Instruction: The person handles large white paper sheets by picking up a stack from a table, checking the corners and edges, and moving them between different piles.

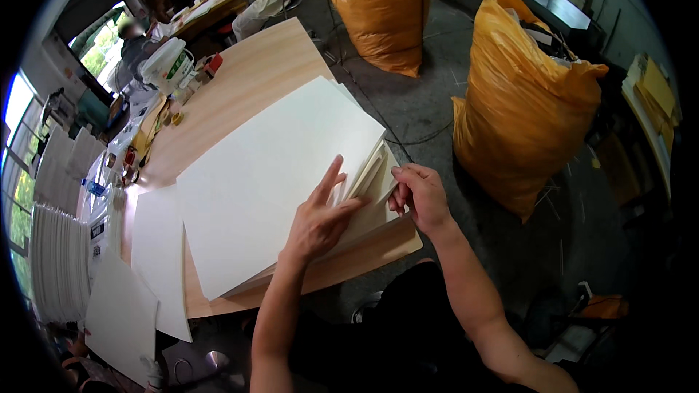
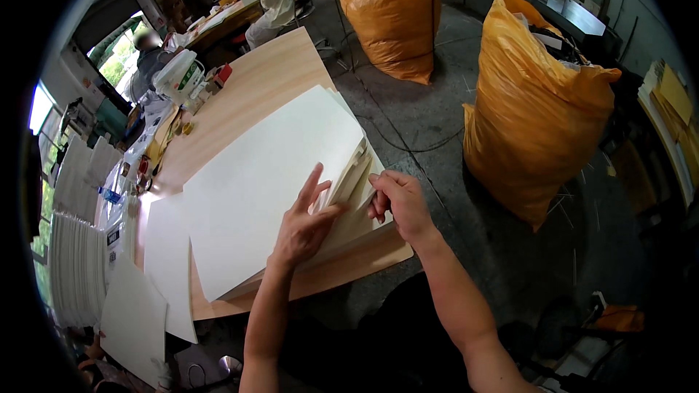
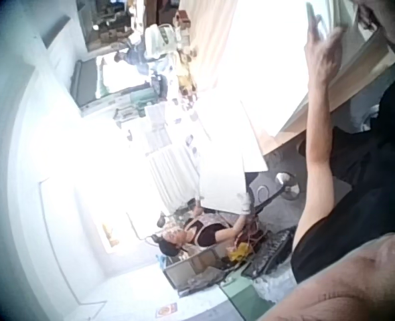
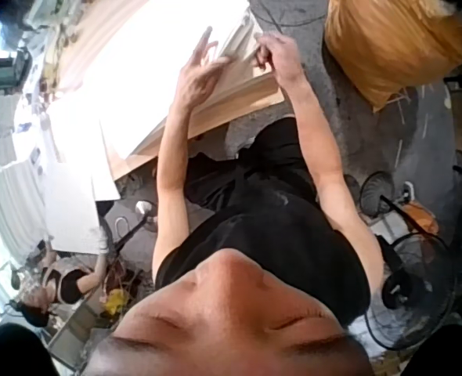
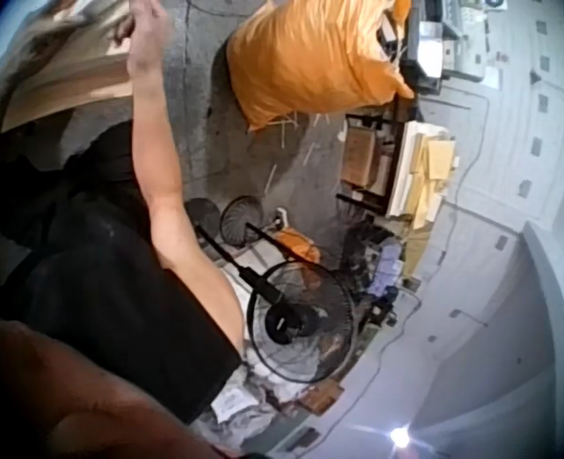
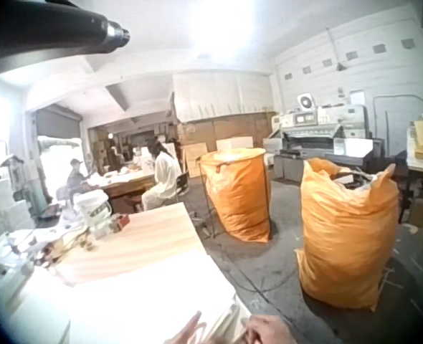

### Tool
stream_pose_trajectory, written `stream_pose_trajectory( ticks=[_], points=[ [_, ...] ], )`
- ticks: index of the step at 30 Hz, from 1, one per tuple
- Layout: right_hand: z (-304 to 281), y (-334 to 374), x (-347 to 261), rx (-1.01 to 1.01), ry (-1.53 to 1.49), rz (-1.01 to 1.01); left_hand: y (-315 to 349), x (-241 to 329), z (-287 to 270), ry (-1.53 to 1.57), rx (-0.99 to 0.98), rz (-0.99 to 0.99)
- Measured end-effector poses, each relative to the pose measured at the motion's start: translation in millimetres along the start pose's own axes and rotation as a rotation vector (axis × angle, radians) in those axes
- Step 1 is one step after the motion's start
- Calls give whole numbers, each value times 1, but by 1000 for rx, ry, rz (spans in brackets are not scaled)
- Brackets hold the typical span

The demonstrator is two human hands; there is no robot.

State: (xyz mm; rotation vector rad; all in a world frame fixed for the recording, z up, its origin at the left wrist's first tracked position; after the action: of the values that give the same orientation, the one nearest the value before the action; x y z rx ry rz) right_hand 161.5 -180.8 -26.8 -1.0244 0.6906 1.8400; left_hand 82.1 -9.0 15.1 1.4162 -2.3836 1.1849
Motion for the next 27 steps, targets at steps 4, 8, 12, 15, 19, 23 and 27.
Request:
stream_pose_trajectory(
  ticks=[4, 8, 12, 15, 19, 23, 27],
  points=[
    [6, -1, 1, -8, -119, 15, -7, 14, -2, -15, -58, -21],
    [1, 5, -10, 53, 65, -74, -8, 12, -2, 41, -55, -54],
    [0, 55, -34, 320, 870, -570, -5, 1, -4, 84, -2, -88],
    [33, 60, -24, 77, 1297, -777, -7, 4, 1, 52, -24, -62],
    [48, 58, 13, -289, 1497, -707, -3, 29, 20, -252, -242, 187],
    [41, 44, 25, -453, 1282, -313, 12, 37, 17, -525, -333, 118],
    [31, 38, 30, -349, 1264, -103, 93, 8, -19, -954, -95, -159]
  ],
)
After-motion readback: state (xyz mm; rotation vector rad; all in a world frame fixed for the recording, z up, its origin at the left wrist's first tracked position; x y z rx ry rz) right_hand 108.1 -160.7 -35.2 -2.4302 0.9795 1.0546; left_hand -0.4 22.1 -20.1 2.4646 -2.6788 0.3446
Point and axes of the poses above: each hand's wrist, its own y-axis away from the middle knuckle, its own z-axis out of the palm, x = y × z, the point moved 8 cm from there along -y, towards the middle knuckle, and after that the axes turned 1 degree about z, right-handed, at the moved point
